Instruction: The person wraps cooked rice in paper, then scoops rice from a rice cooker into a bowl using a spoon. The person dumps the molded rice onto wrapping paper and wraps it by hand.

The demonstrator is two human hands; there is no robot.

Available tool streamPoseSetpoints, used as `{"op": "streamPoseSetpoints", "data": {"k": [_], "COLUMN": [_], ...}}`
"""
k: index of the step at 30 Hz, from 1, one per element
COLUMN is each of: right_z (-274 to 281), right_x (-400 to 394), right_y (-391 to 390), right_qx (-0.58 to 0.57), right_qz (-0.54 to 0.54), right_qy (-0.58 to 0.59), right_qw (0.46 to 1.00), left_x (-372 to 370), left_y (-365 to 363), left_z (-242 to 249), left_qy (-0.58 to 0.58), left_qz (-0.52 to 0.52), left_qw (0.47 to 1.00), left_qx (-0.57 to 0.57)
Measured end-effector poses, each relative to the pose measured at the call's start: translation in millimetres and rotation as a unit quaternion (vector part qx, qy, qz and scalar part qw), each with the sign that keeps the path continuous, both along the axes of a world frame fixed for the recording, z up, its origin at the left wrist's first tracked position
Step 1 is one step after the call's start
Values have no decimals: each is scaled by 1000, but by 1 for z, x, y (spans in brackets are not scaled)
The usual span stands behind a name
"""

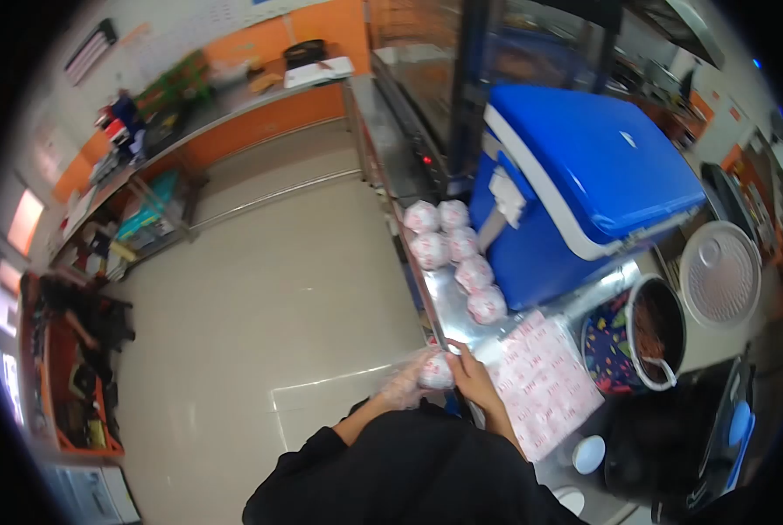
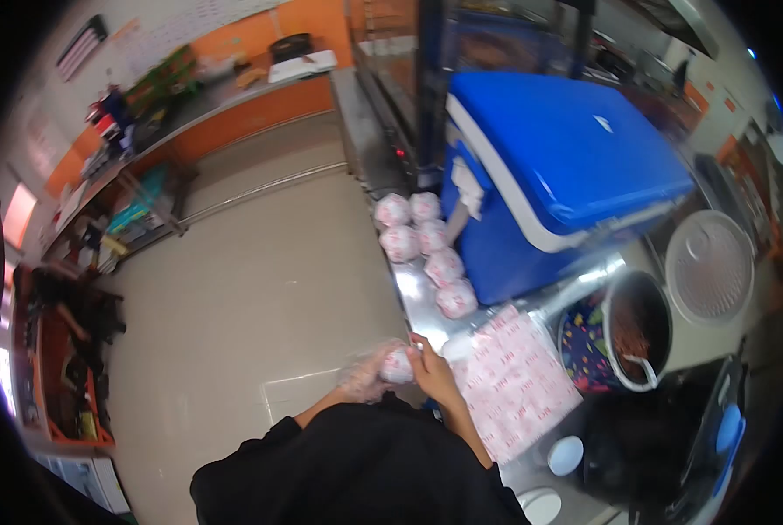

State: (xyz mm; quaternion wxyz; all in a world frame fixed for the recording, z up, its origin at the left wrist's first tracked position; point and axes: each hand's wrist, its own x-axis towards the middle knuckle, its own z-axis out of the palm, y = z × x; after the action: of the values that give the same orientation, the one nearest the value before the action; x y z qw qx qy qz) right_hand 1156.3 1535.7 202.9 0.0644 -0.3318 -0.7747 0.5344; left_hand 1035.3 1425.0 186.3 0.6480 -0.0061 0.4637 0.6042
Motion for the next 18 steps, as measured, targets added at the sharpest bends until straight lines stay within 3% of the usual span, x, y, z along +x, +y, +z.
{"op": "streamPoseSetpoints", "data": {"k": [1, 3, 4, 5, 6, 7, 8, 11, 13, 18], "right_z": [15, -29, -17, -57, -43, -61, -57, -78, -56, -50], "right_x": [-6, -5, -7, 0, 0, 7, 12, 43, 53, 64], "right_y": [5, 12, 8, 23, 21, 34, 40, 68, 68, 75], "right_qx": [-21, 131, 53, 145, 63, 99, 9, 75, 48, 50], "right_qz": [6, -4, -34, -39, -64, -55, -94, -43, -51, -51], "right_qy": [-73, 15, 44, 80, 122, 127, 84, 52, -16, -42], "right_qw": [997, 991, 997, 985, 988, 985, 992, 995, 997, 997], "left_x": [0, 1, 0, -5, -14, -26, -41, -71, -89, -95], "left_y": [1, 11, 15, 22, 29, 39, 51, 78, 87, 109], "left_z": [-3, -40, -29, -18, -28, -42, -52, -66, -51, -41], "left_qy": [-5, -67, -28, 9, 19, 27, 38, 154, 364, 463], "left_qz": [12, 64, 90, 120, 140, 154, 195, 144, 39, 50], "left_qw": [1000, 991, 991, 988, 983, 978, 969, 943, 909, 878], "left_qx": [1, 100, 97, 94, 114, 135, 146, 256, 201, 113]}}
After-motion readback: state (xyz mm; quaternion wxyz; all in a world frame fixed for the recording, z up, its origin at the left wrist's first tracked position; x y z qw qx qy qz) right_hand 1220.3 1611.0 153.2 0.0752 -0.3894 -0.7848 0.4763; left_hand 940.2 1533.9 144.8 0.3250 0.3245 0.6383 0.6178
